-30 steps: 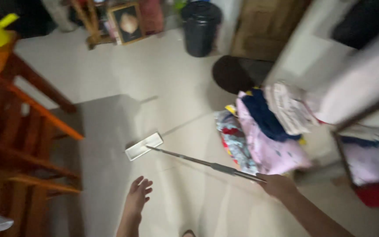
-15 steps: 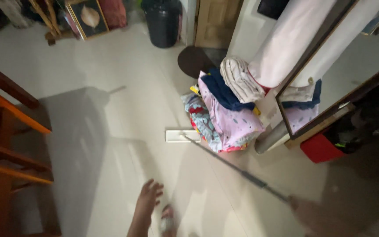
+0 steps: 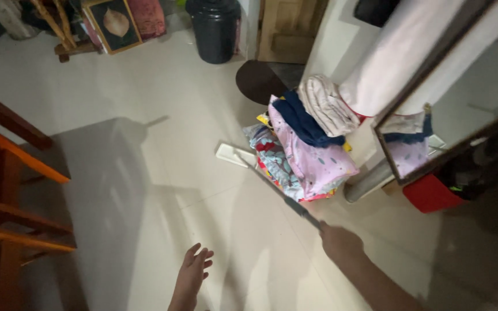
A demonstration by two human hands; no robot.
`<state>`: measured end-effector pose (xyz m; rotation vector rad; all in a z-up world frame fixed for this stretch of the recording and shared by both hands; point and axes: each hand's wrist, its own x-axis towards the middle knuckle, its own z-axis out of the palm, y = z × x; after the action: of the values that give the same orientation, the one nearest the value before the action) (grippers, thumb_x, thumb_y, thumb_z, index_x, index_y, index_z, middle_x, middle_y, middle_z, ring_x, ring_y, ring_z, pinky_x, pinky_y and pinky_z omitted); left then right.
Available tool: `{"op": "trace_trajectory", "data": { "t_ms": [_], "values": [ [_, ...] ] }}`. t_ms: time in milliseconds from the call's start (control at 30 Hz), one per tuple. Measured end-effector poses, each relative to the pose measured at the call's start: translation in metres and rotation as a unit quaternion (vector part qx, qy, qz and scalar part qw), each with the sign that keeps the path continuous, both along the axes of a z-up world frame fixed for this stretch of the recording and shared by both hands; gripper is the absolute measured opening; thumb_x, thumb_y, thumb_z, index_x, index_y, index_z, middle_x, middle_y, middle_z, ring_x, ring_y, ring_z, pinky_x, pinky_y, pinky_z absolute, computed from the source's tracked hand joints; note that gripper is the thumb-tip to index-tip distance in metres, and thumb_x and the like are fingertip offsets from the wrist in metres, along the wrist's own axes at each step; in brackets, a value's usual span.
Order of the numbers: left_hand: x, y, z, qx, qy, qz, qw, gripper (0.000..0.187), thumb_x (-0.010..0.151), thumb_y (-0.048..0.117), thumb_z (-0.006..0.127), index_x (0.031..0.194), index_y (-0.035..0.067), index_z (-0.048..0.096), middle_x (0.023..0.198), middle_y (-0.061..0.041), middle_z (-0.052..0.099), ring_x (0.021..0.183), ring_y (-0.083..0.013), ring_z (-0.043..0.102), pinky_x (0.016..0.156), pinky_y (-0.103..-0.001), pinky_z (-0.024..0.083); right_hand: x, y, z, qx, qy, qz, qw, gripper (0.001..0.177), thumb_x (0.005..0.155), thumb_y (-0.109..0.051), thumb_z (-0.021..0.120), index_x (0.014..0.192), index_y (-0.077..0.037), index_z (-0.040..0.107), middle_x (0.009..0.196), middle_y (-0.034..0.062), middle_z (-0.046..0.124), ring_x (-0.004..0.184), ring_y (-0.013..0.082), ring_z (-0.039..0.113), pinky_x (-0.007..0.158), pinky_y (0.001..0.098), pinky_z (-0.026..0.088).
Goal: Mopping the floor around a dining table and into a kitchen area.
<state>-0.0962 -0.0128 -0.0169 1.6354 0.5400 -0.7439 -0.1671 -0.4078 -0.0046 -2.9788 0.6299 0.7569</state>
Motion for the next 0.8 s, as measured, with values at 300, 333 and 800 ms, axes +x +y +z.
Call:
{"op": "trace_trajectory", "data": {
  "t_ms": [300, 333, 800],
  "values": [
    [0.061, 0.090, -0.082, 0.012, 0.001, -0.006, 1.000, 0.066, 0.097, 0.041, 0.052, 0.156, 0.017, 0.038, 0.135, -0.009, 0.072, 0.126, -0.0292, 0.065, 0.105, -0.047, 0.051, 0.181, 0.074, -0.085, 0.012, -0.141, 0.006, 0.990, 0.027, 0.095, -0.028, 0.053, 0.105, -0.010, 0.071, 0.094, 0.0162, 0.075, 0.086, 0.0358, 0.074, 0.071, 0.0524, 0.058],
    [0.065, 0.094, -0.070, 0.027, 0.009, -0.015, 0.999, 0.065, 0.099, 0.042, 0.051, 0.156, 0.016, 0.037, 0.136, -0.009, 0.071, 0.127, -0.0289, 0.064, 0.106, -0.046, 0.050, 0.190, 0.081, -0.100, -0.019, -0.154, 0.080, 0.985, 0.026, 0.097, -0.025, 0.053, 0.103, -0.009, 0.072, 0.094, 0.0158, 0.076, 0.085, 0.0341, 0.075, 0.070, 0.0506, 0.060],
    [0.093, 0.100, 0.022, -0.004, -0.008, -0.044, 0.999, 0.063, 0.100, 0.041, 0.048, 0.157, 0.016, 0.036, 0.139, -0.009, 0.069, 0.130, -0.0281, 0.062, 0.110, -0.046, 0.047, -0.032, 0.003, 0.044, 0.174, 0.057, -0.091, 0.979, 0.067, 0.091, -0.027, 0.072, 0.150, -0.043, 0.045, 0.126, 0.0021, 0.072, 0.099, 0.0222, 0.074, 0.094, 0.0454, 0.059]
  ]
}}
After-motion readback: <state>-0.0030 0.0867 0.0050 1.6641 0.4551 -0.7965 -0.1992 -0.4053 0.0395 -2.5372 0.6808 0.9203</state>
